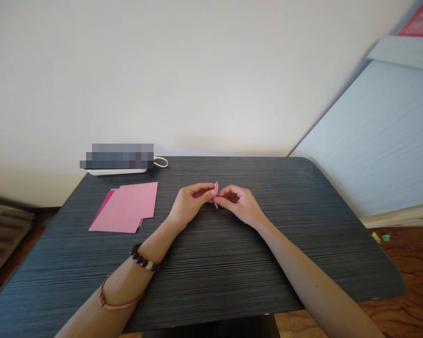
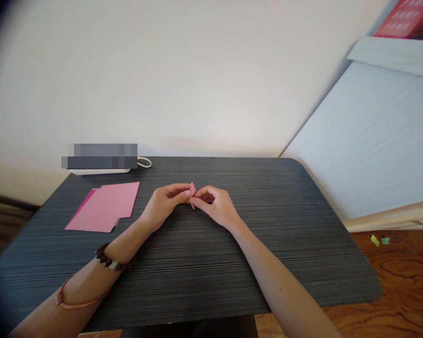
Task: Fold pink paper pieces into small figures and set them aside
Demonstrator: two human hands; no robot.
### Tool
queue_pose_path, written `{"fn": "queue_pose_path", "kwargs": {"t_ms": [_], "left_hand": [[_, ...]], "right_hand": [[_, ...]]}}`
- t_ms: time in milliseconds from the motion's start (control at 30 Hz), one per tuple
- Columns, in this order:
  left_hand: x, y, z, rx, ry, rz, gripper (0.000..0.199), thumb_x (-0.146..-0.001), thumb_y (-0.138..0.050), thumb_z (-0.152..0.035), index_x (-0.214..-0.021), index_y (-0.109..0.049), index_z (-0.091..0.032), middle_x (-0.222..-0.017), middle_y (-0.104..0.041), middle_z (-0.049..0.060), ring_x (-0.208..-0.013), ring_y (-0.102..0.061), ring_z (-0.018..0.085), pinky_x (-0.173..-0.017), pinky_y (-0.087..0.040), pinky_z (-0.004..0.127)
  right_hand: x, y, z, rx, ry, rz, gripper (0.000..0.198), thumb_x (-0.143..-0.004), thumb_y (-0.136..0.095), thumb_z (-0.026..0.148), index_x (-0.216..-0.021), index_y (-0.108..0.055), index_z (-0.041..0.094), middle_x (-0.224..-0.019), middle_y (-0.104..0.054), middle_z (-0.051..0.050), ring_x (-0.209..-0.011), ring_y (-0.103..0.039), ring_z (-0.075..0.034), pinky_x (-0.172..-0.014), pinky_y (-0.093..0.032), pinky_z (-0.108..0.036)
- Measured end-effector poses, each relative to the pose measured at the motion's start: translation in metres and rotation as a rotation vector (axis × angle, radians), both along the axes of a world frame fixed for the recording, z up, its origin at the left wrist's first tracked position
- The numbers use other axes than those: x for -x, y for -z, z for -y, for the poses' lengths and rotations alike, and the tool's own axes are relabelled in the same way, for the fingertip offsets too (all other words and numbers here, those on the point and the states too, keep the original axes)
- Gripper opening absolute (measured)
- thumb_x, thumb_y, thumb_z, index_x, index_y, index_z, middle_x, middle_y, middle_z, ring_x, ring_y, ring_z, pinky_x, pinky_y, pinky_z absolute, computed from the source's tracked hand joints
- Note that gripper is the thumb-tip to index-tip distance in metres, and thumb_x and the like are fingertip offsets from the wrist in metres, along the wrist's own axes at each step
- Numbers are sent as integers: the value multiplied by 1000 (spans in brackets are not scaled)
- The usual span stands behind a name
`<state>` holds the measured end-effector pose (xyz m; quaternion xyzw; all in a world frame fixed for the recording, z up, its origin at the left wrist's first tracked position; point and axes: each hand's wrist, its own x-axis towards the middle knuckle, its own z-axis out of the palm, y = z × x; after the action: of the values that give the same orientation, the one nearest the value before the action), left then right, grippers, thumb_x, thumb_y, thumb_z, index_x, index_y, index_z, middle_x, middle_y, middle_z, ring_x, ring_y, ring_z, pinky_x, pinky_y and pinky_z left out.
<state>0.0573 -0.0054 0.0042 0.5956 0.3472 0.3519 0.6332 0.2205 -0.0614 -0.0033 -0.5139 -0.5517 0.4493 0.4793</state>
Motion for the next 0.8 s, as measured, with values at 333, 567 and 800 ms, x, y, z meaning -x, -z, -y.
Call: {"fn": "queue_pose_path", "kwargs": {"t_ms": [333,567,800], "left_hand": [[-1,1,1,-1,-9,-8,35,-75,-67,-35,-102,-67,-13,-94,-70,7,-75,-64,15,-78,-53,29],[-1,-1,2,-39,-35,-41,34,-78,-63,-37,-102,-67,-13,-90,-71,6,-74,-66,16,-74,-56,28],[0,-1,4,-174,-64,-151,32,-79,-61,-38,-101,-67,-16,-93,-71,5,-81,-67,18,-76,-56,29]], "right_hand": [[0,1,0,-4,-25,-92,20,-74,-67,35,-83,-62,18,-76,-68,-1,-70,-64,-12,-72,-52,-29],[2,4,-1,25,44,-85,24,-73,-67,36,-87,-59,18,-79,-68,-3,-67,-65,-14,-67,-55,-30],[13,0,3,-127,267,284,17,-81,-58,35,-89,-53,21,-70,-66,0,-56,-61,-12,-55,-49,-25]]}}
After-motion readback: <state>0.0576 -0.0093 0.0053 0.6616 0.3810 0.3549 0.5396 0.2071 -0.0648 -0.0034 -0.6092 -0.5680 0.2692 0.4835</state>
